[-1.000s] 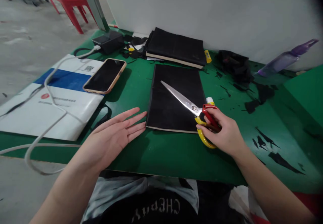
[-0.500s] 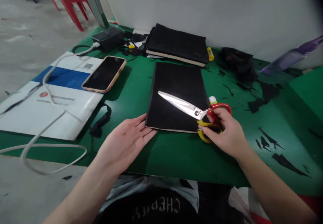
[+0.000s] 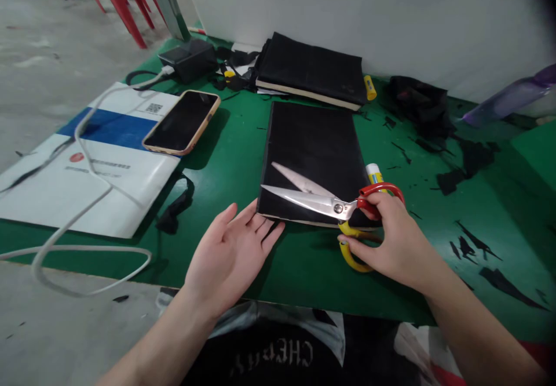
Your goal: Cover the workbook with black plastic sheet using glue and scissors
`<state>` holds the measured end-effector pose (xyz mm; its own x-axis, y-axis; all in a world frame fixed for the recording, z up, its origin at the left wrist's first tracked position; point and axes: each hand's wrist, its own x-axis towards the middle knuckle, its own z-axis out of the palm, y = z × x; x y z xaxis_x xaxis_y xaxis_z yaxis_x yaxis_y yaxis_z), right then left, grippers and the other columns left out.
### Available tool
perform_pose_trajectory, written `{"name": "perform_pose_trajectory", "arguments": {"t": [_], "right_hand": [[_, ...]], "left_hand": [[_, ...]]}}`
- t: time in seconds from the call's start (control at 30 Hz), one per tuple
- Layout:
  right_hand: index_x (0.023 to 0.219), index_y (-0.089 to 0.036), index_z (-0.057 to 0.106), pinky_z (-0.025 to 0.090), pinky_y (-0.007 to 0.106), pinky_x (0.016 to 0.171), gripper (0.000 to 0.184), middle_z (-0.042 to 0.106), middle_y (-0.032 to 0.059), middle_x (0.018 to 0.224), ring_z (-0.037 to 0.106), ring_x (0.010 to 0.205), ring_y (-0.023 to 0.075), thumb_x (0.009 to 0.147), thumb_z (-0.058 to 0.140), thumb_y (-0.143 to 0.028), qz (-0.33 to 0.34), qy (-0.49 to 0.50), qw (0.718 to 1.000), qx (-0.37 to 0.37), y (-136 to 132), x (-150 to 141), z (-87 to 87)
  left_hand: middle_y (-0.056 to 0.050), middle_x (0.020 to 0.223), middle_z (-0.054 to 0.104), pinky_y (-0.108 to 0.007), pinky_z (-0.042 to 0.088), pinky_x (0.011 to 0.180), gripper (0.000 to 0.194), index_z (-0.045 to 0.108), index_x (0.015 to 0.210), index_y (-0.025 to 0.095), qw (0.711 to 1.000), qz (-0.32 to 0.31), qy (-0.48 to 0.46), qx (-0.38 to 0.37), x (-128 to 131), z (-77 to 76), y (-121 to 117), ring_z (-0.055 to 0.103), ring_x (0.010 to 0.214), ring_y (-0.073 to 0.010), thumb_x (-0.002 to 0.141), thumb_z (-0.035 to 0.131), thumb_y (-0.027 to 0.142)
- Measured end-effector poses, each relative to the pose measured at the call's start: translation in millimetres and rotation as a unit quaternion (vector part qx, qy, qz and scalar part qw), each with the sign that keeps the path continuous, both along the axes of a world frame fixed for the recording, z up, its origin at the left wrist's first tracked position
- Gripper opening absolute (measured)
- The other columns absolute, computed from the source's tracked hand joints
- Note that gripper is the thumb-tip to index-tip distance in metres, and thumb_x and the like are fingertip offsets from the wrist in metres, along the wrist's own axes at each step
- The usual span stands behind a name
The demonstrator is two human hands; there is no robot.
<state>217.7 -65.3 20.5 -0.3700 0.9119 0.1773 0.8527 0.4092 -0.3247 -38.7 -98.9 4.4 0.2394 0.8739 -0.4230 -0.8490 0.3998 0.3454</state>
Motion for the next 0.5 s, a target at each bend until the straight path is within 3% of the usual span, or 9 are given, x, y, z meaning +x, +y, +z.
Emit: {"name": "perform_pose_trajectory", "arguments": {"t": [0.13,0.33,0.5], "right_hand": [[0.103,-0.021,0.047,0.05,0.031,0.057,0.053,0.06,0.0063,0.088,0.061,0.076,0.0212,0.067,0.074,-0.05,0.002,-0.004,1.0,0.0,-4,-6,-0.7],[0.104,-0.018,0.053,0.049,0.032,0.057,0.048,0.067,0.007,0.083,0.065,0.07,0.0217,0.072,0.068,-0.05,0.043,-0.077,0.982,0.168,-7,-4,-10.5],[0.104,-0.016,0.056,0.046,0.031,0.052,0.047,0.069,0.008,0.078,0.066,0.065,0.022,0.076,0.066,-0.052,0.067,-0.147,0.963,0.216,-13,-2,-9.4]], "left_hand": [[-0.006,0.129,0.061,-0.044,0.032,0.115,0.031,0.067,0.097,0.019,0.999,0.016,0.027,-0.013,4,0.7,-1,0.041,0.135,-0.0224,0.095,0.04,0.035],[-0.001,0.134,0.057,-0.045,0.036,0.112,0.03,0.068,0.099,0.023,0.998,0.042,0.039,-0.01,8,-0.1,-1,0.037,0.137,-0.0221,0.097,0.039,0.032],[0.0,0.134,0.057,-0.044,0.033,0.114,0.032,0.068,0.102,0.026,1.0,0.016,0.008,0.025,5,-3.8,-1,0.038,0.137,-0.0215,0.097,0.037,0.035]]}}
